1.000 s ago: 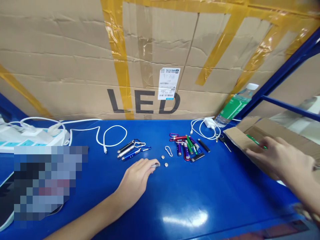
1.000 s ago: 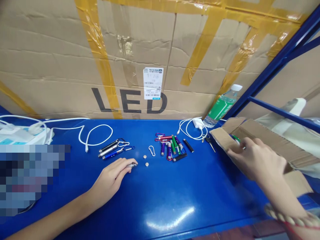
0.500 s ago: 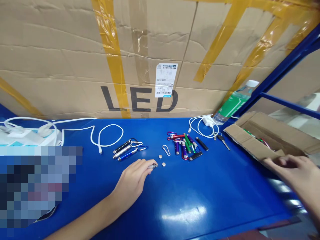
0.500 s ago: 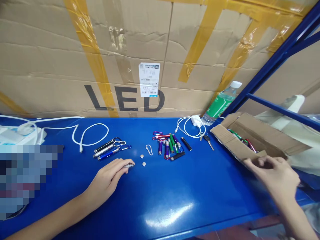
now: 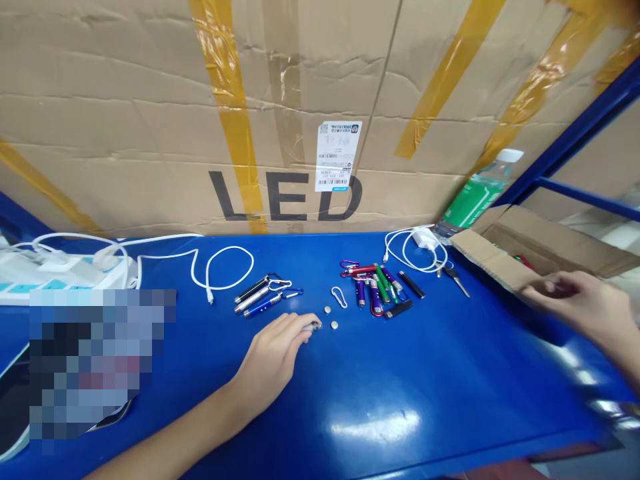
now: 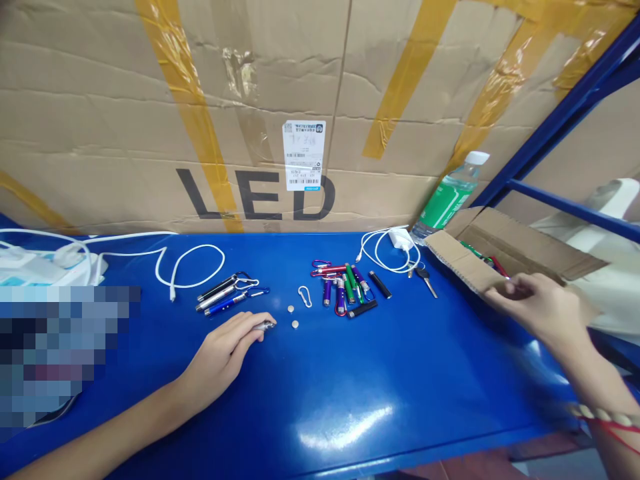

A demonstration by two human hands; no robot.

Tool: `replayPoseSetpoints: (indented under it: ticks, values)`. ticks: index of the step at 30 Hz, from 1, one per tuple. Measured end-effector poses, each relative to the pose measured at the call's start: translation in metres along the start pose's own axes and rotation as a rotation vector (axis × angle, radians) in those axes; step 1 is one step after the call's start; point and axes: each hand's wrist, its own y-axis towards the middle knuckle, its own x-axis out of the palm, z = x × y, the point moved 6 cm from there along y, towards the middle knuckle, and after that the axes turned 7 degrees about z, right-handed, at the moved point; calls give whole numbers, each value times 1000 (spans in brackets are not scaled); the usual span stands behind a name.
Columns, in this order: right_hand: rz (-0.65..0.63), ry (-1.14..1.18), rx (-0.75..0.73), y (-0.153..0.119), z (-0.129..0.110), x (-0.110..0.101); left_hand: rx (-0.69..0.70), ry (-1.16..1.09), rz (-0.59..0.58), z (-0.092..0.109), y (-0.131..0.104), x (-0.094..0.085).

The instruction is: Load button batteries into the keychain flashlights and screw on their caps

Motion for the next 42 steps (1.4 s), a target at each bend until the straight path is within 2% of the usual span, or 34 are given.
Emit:
replayPoseSetpoints:
  ticks: [3, 4, 6, 8, 10, 12, 13, 15, 18, 22, 27, 32, 36, 42]
  values:
    - [149, -67, -134, -16, -33, -10, -39, -30, 1, -2, 1, 1]
    - [205, -75, -206, -25, -53, -14, -53, -35, 2, -3, 1, 1]
    - [396, -142, -313, -46, -96, -26, -75, -39, 3, -5, 2, 1]
    - [447, -11, -514, -70, -146, -32, -87, -39, -4, -5, 2, 1]
    - [311, 291, -704, -92, -191, -33, -96, -44, -17, -6, 1, 1]
    - [40, 621, -889, -112, -229, -29, -100, -60, -28, -6, 0, 1]
    - [-25, 726, -933, -119, -241, -28, -100, -74, -33, -6, -1, 2]
    - [-63, 817, -1124, -133, -262, -29, -103, -117, -47, -6, -1, 2]
    - [29, 869, -1320, -142, -272, -29, -135, -186, -80, -8, -2, 3]
    - [145, 885, -1336, -140, -270, -28, -146, -227, -133, -6, -2, 4]
    - [93, 939, -1320, -144, -268, -25, -118, -252, -194, 2, -3, 6]
    - [57, 1030, -1253, -145, -265, -24, -135, -269, -200, 2, -3, 6]
    - [87, 1052, -1275, -147, -265, -25, -139, -292, -223, 1, -4, 9]
    - [31, 1020, -1324, -149, -265, -19, -156, -303, -272, 0, -8, 14]
